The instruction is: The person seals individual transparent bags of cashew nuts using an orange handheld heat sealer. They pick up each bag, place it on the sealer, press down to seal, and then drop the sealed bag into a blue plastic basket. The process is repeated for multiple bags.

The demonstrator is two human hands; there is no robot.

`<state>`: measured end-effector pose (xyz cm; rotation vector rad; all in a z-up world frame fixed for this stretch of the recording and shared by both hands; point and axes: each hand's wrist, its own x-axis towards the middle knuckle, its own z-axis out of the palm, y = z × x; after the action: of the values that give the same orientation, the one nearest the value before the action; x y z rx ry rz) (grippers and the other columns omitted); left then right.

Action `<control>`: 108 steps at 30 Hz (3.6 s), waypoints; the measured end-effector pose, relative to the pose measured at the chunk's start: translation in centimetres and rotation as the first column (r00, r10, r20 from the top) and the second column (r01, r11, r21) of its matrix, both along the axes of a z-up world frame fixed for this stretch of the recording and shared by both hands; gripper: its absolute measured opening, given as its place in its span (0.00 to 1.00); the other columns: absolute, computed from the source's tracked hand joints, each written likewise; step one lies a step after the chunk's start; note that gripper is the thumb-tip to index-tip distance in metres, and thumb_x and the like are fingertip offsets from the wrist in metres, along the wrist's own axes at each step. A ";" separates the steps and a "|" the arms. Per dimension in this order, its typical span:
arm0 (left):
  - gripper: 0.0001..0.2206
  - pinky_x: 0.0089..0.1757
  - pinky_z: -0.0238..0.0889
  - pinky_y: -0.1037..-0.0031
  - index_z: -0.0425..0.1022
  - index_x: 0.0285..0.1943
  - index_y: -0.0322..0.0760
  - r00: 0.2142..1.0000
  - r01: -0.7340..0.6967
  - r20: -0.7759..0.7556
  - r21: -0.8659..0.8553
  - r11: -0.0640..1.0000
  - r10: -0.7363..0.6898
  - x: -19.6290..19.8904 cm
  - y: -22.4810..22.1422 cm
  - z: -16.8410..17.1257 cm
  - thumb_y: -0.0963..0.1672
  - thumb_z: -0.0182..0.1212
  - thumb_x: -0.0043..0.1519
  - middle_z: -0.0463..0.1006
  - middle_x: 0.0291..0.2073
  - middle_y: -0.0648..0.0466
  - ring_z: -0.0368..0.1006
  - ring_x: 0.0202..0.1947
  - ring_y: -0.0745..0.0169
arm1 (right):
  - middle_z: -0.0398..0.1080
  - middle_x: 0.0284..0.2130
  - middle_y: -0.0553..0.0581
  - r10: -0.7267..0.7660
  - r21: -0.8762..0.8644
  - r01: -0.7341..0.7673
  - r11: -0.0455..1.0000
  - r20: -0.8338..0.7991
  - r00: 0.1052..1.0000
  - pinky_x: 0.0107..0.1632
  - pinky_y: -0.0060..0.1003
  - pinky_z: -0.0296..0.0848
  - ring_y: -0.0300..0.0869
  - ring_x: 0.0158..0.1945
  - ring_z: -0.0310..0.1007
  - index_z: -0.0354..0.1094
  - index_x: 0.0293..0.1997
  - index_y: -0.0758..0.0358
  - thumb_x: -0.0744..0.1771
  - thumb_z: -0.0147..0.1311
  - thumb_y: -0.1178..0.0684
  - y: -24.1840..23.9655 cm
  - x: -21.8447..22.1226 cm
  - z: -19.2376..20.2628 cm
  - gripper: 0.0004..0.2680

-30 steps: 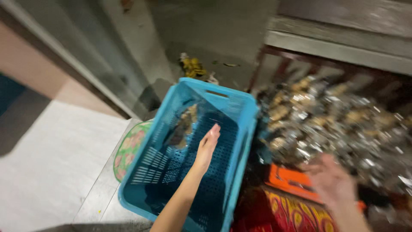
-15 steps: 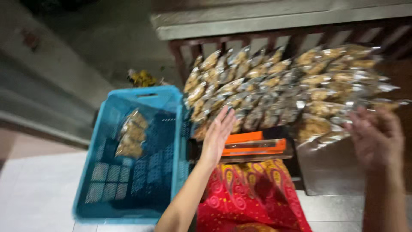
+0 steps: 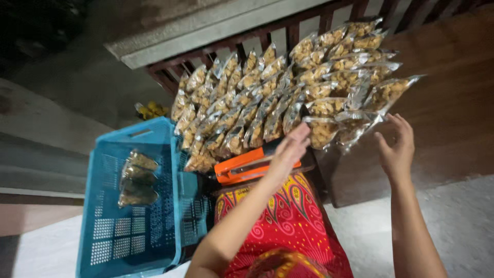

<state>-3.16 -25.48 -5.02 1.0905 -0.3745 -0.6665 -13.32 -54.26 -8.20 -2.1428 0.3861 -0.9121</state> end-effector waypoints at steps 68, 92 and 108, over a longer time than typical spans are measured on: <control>0.30 0.51 0.72 0.69 0.69 0.64 0.32 0.843 -0.336 -0.299 0.358 0.871 0.448 -6.7 14.4 -11.4 0.47 0.74 0.54 0.81 0.51 0.48 0.78 0.49 0.61 | 0.68 0.24 0.49 0.353 0.481 -0.139 0.866 -0.389 0.851 0.24 0.30 0.67 0.33 0.21 0.65 0.71 0.42 0.69 0.69 0.60 0.43 17.3 11.4 -4.2 0.14; 0.37 0.51 0.72 0.69 0.63 0.70 0.32 0.839 -0.299 -0.329 0.386 0.873 0.433 -6.1 15.0 -12.6 0.48 0.75 0.53 0.81 0.50 0.46 0.79 0.49 0.60 | 0.64 0.23 0.47 0.387 0.673 -0.070 0.736 -0.334 0.860 0.25 0.29 0.69 0.32 0.21 0.65 0.69 0.41 0.62 0.68 0.61 0.42 15.3 11.8 -11.5 0.13; 0.56 0.67 0.51 0.48 0.37 0.84 0.45 0.924 -0.343 0.352 0.585 0.735 0.151 -11.9 16.2 -8.7 0.51 0.78 0.51 0.31 0.76 0.25 0.38 0.76 0.20 | 0.67 0.29 0.45 0.313 0.656 0.009 0.754 -0.372 0.874 0.29 0.30 0.73 0.31 0.26 0.66 0.69 0.46 0.58 0.68 0.61 0.42 15.6 12.2 -12.4 0.11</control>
<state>-15.02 -9.25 -13.73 1.8763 -0.2325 -0.3903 -1.16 -38.65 -20.57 -1.6717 0.6391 -0.0949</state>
